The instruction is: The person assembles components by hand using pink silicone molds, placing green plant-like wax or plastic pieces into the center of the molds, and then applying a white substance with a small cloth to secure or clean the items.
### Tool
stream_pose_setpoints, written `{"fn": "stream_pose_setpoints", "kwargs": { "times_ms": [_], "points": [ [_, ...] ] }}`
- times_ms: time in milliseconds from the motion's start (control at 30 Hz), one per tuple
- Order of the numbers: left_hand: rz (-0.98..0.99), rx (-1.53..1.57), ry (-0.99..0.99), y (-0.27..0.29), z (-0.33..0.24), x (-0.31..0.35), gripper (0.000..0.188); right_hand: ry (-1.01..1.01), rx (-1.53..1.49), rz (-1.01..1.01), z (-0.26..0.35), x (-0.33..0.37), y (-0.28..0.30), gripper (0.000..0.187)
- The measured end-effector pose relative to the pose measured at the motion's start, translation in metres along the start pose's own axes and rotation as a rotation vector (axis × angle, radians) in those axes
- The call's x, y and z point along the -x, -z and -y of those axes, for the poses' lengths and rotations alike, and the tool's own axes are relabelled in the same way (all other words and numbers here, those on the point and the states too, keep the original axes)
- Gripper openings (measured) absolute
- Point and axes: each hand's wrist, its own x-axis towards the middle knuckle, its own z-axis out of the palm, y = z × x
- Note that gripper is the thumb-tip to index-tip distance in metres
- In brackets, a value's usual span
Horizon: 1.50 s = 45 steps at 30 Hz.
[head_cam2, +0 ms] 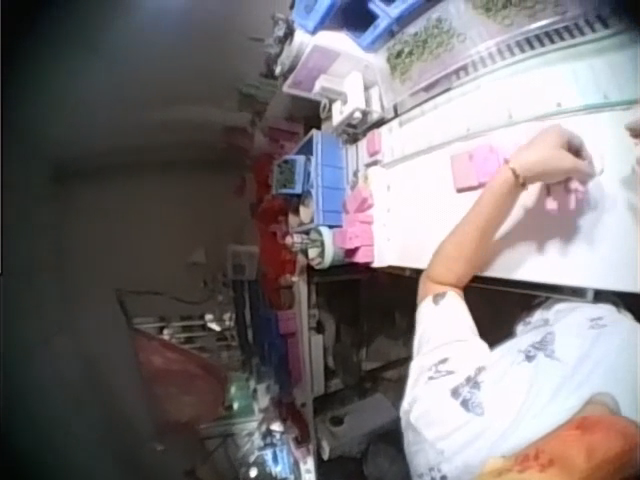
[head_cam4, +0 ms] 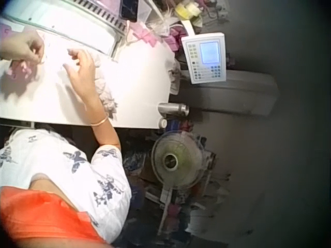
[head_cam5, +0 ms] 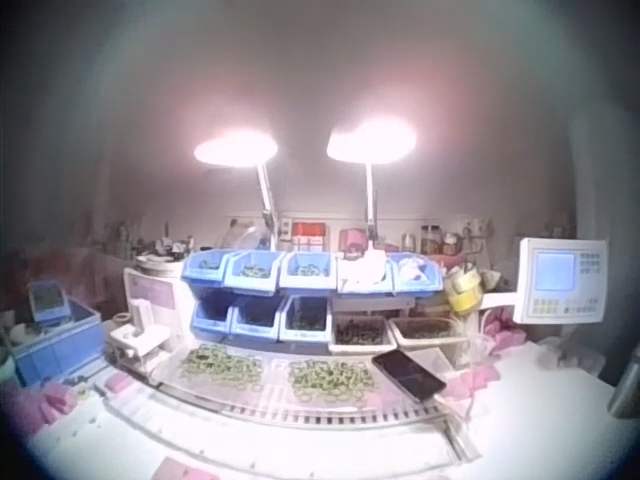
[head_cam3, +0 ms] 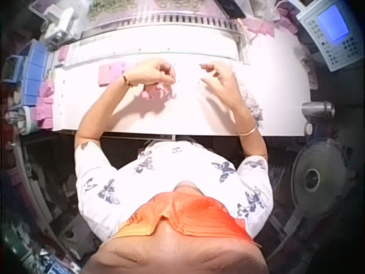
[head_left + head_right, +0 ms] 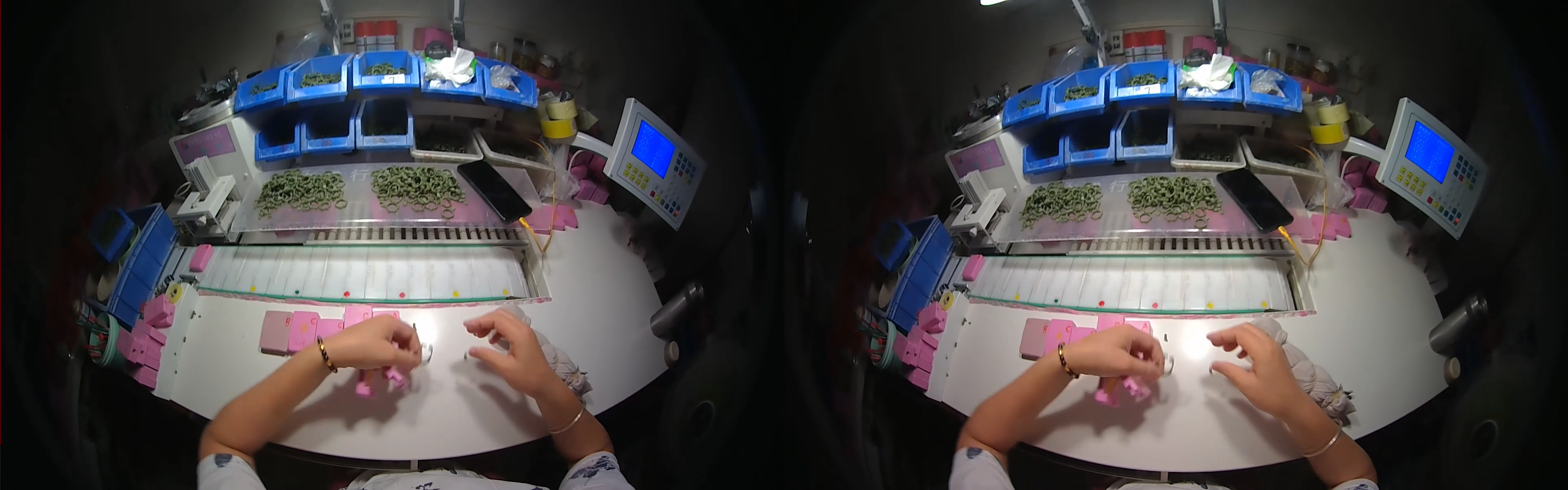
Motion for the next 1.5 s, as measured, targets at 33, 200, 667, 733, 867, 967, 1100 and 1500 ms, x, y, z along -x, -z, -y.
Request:
{"fn": "stream_pose_setpoints", "kwargs": {
  "times_ms": [33,200,667,733,867,967,1100,1500],
  "points": [
    [0.120,-0.146,-0.096,0.005,0.000,-0.004,0.010,0.013,-0.001,-0.006,0.004,0.005,0.006,0.031],
    [-0.338,0.327,-0.463,0.098,-0.060,-0.036,0.023,0.110,0.107,-0.010,0.009,0.023,0.015,0.028],
    [-0.229,0.956,-0.336,-0.030,0.000,-0.058,0.053,0.108,0.622,0.113,-0.011,0.040,0.040,0.073],
    [-0.206,0.978,-0.255,-0.039,0.007,-0.042,0.053,0.046,0.586,0.105,-0.023,0.032,0.041,0.074],
    [-0.194,1.096,-0.324,-0.053,0.022,-0.028,0.056,0.047,0.504,0.087,-0.044,0.020,0.046,0.076],
    [-0.278,1.117,-0.312,-0.063,0.029,-0.023,0.058,0.145,0.562,0.093,-0.024,0.015,0.050,0.070],
    [-0.357,1.175,-0.303,-0.071,0.040,-0.012,0.055,0.393,0.335,-0.318,0.043,0.000,0.045,0.059],
    [-0.463,0.828,-0.502,-0.086,0.020,0.008,0.042,0.596,0.520,-0.076,0.081,0.013,0.023,0.056]
  ]
}}
